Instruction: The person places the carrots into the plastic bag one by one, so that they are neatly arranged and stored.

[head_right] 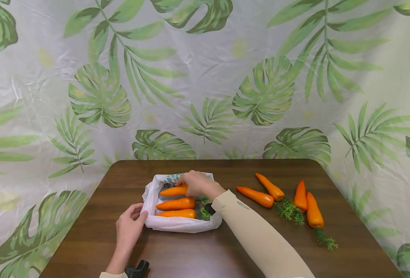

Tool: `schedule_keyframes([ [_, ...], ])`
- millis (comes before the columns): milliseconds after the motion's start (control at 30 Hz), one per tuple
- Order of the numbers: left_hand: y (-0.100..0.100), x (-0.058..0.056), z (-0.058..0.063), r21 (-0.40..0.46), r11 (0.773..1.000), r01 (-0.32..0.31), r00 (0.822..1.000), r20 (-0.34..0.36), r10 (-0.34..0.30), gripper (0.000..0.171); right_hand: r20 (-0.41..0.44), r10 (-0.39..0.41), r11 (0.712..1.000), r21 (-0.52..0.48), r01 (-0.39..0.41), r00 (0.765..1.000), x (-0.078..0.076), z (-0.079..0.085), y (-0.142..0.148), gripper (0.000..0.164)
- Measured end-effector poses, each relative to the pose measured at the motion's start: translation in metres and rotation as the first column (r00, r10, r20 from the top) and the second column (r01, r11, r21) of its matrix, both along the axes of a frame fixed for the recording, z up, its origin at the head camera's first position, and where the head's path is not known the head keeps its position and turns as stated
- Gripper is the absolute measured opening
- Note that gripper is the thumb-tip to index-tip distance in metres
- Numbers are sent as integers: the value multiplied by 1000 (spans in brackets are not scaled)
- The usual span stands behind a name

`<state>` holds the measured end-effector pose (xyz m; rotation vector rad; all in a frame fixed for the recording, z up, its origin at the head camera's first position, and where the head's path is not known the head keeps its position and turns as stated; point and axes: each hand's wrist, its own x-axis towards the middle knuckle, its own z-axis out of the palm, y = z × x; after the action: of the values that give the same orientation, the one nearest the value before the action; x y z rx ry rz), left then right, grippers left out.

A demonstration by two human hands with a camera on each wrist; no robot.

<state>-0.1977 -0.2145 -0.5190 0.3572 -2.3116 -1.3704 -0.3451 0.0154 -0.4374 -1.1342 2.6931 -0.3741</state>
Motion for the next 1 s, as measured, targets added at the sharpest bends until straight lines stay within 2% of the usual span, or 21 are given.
schedule_keyframes([
  [267, 1, -2, 1, -2, 1000, 3, 1000, -6, -3, 28, 30, 25, 1000, 8, -26, 999, -6, -7, -6, 45],
  [567, 2, -1, 3, -4, 1000, 4, 1000, 10, -4, 29, 113, 21, 1000, 6, -22, 993, -5, -12, -5, 41],
  [767, 3, 0, 1, -5, 1000, 2, 1000, 11, -2, 28, 107, 28, 1000, -1, -28, 994, -5, -19, -2, 35],
  [1000, 1, 1, -1, -13, 1000, -2, 1000, 30, 2, 29, 108, 26, 1000, -14, -24, 994, -1, -19, -2, 32],
])
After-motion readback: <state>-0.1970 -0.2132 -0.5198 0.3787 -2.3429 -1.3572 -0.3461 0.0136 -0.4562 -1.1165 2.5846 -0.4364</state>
